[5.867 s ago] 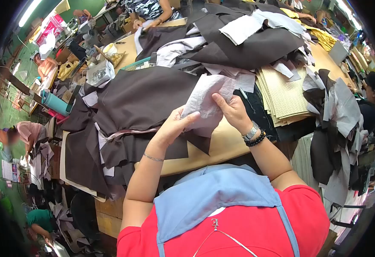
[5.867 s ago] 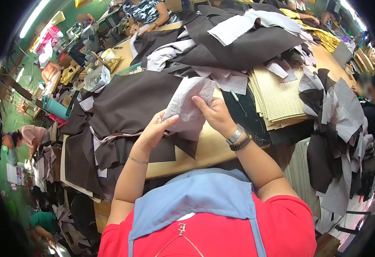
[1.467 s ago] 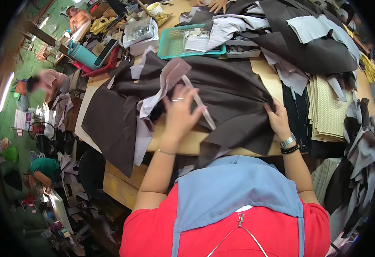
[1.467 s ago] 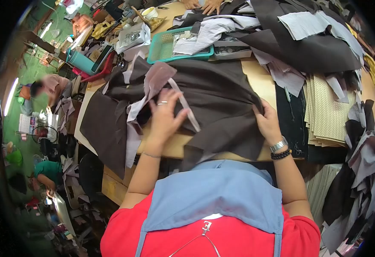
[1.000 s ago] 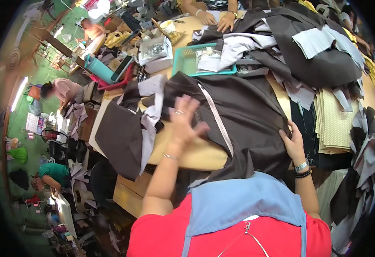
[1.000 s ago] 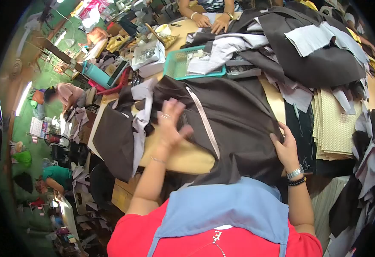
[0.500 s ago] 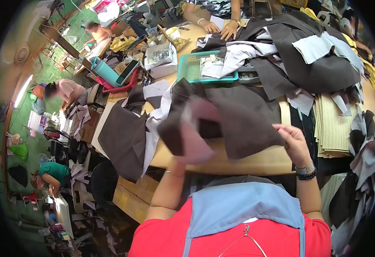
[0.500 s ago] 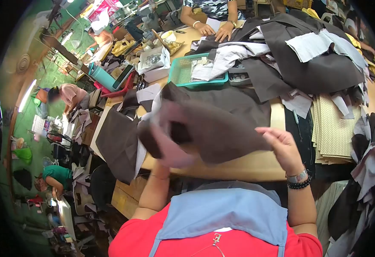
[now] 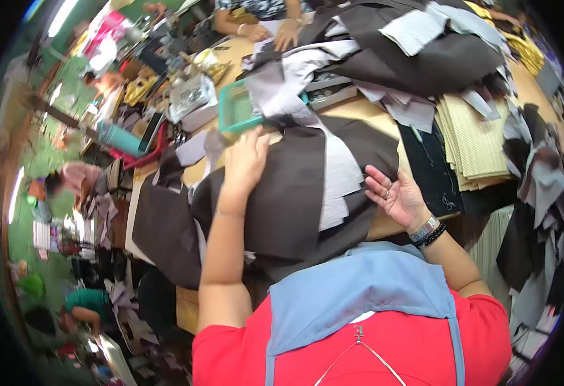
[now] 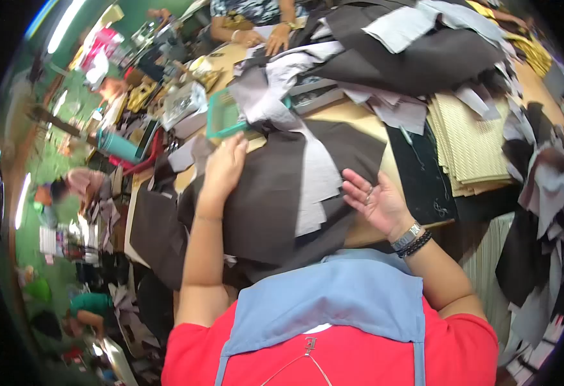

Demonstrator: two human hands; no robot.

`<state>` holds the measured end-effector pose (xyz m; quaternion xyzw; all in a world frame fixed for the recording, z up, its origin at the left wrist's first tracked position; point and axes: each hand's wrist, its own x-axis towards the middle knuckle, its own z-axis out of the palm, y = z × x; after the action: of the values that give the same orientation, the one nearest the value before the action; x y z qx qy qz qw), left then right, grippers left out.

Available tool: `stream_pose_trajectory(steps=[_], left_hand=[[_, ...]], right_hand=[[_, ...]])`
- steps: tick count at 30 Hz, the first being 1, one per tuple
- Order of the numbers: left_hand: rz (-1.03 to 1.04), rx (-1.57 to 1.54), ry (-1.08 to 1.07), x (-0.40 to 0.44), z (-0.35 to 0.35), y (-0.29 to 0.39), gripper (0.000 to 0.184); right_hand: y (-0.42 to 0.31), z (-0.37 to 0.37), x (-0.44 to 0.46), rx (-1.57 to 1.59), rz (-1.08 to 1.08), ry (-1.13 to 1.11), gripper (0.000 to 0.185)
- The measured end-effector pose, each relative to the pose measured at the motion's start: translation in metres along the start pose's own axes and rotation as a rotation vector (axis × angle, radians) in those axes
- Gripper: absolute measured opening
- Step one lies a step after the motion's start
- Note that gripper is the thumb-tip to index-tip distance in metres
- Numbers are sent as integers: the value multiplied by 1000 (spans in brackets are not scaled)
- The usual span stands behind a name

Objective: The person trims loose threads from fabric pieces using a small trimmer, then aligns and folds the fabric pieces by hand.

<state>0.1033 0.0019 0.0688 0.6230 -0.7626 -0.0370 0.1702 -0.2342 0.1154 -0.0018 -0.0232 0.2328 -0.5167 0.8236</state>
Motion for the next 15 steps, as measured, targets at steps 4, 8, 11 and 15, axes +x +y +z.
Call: stream_pose_trajectory(steps=[4, 8, 11, 15], left_hand=[[6, 23, -59, -55, 36, 29, 67], [94, 129, -22, -84, 54, 43, 45], [99, 57, -8, -84, 69, 37, 32], [-196, -269, -23, -75, 48, 32, 13]], right_hand=[[-10, 1, -26, -391, -351, 254, 45], [-7, -16, -9, -946, -755, 167, 49], [-17, -2, 3, -1679, -785, -32, 44], [-1, -9, 25, -2194, -680, 9, 65]])
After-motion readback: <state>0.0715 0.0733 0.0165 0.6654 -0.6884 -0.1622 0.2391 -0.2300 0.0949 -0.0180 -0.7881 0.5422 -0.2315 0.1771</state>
